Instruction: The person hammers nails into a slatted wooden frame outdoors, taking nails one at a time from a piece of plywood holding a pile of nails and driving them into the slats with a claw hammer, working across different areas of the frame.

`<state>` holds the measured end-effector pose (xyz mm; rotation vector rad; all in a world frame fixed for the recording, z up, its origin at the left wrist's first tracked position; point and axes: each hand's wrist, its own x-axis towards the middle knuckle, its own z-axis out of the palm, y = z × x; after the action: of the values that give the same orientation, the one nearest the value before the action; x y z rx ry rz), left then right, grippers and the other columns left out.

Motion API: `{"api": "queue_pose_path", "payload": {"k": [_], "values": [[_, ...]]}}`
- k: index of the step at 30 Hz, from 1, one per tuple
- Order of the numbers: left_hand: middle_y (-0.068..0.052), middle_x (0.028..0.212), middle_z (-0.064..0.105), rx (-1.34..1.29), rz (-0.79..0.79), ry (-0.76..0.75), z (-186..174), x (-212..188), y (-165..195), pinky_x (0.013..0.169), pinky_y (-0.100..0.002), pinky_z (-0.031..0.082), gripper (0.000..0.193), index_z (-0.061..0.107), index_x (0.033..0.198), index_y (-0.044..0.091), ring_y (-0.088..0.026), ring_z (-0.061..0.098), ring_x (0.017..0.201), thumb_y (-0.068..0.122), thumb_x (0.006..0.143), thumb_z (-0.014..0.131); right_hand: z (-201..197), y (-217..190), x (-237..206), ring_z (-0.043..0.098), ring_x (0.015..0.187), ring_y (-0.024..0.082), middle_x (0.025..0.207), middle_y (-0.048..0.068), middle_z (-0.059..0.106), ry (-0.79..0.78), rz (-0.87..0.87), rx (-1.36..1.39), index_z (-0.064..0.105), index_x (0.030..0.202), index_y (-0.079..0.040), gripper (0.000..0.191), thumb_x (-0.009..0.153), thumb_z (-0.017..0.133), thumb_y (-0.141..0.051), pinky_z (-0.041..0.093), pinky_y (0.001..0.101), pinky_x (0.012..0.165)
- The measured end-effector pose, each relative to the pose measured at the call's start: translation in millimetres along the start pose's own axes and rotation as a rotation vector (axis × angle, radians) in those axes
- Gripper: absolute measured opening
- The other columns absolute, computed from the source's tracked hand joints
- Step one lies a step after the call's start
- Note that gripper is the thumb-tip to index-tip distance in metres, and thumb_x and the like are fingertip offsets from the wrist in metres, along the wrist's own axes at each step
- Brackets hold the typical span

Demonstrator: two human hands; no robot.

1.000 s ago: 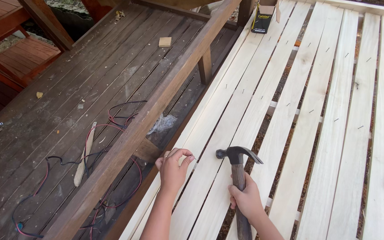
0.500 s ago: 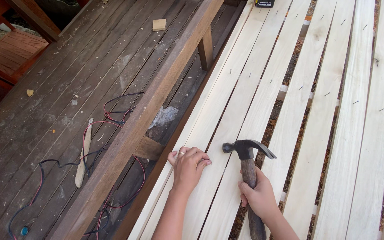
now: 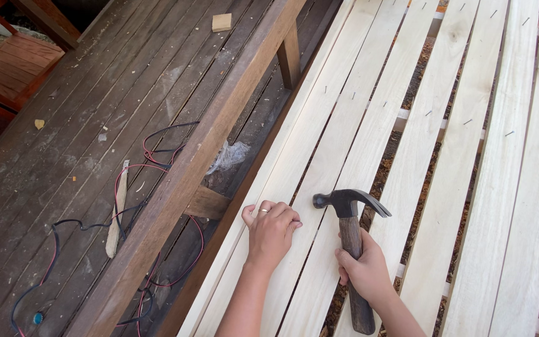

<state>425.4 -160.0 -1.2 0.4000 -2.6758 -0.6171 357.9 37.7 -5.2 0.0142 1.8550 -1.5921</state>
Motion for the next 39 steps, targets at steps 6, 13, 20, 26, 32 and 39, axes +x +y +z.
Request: {"api": "queue_pose_path", "payload": {"k": [6, 13, 20, 26, 32, 39], "values": [[0.003, 0.087, 0.066, -0.065, 0.005, -0.006, 5.7, -5.9, 1.0, 0.103, -0.051, 0.028, 0.007, 0.072, 0.083, 0.015, -0.018, 0.063, 0.092, 0.019, 0.086, 0.076, -1.6, -0.2, -0.4, 0.052, 0.04, 0.016, 0.062, 0.006, 0.056, -0.024, -0.026, 0.014, 0.056, 0.119, 0.0, 0.036, 0.084, 0.063, 0.0, 0.047, 0.0346, 0.041], [0.003, 0.09, 0.066, -0.054, 0.053, 0.115, 18.1, -15.7, -3.2, 0.102, -0.048, 0.032, 0.005, 0.072, 0.086, 0.015, -0.019, 0.062, 0.093, 0.018, 0.085, 0.075, -1.6, 2.9, 3.1, 0.053, 0.04, 0.016, 0.063, 0.006, 0.056, -0.019, -0.035, -0.004, 0.056, 0.118, 0.0, 0.035, 0.084, 0.064, -0.001, 0.047, 0.0345, 0.041], [0.003, 0.091, 0.067, -0.019, 0.039, 0.142, 24.9, -19.7, -2.1, 0.105, -0.047, 0.033, 0.003, 0.071, 0.086, 0.014, -0.018, 0.064, 0.097, 0.016, 0.085, 0.074, -0.9, -3.8, 0.6, 0.053, 0.041, 0.016, 0.063, 0.005, 0.056, -0.04, -0.039, 0.01, 0.056, 0.115, -0.001, 0.032, 0.084, 0.064, -0.001, 0.046, 0.0344, 0.04], [0.003, 0.09, 0.069, -0.045, 0.047, 0.185, 28.4, -20.7, -5.5, 0.109, -0.047, 0.033, 0.005, 0.072, 0.083, 0.014, -0.018, 0.065, 0.094, 0.016, 0.084, 0.075, -3.1, -22.9, -19.1, 0.059, 0.047, 0.025, 0.059, 0.014, 0.06, 0.019, -0.142, -0.435, 0.056, 0.107, -0.001, 0.028, 0.086, 0.069, -0.013, 0.048, 0.0394, 0.05], [0.003, 0.09, 0.07, -0.065, 0.037, 0.225, 33.0, -21.3, -10.6, 0.111, -0.047, 0.035, 0.007, 0.074, 0.08, 0.013, -0.019, 0.067, 0.093, 0.018, 0.083, 0.077, 3.3, -34.6, -50.2, 0.07, 0.056, 0.034, 0.064, 0.019, 0.069, -0.037, -0.088, -0.642, 0.054, 0.113, -0.005, 0.032, 0.09, 0.067, -0.024, 0.052, 0.0446, 0.059], [0.003, 0.089, 0.071, -0.066, 0.005, 0.182, 34.8, -21.2, -10.7, 0.111, -0.046, 0.035, 0.006, 0.075, 0.08, 0.013, -0.018, 0.067, 0.093, 0.018, 0.082, 0.079, 7.9, -33.1, -42.3, 0.071, 0.07, 0.041, 0.072, 0.021, 0.072, -0.007, -0.131, -0.796, 0.052, 0.115, -0.006, 0.032, 0.092, 0.063, -0.026, 0.054, 0.0498, 0.067]]}}
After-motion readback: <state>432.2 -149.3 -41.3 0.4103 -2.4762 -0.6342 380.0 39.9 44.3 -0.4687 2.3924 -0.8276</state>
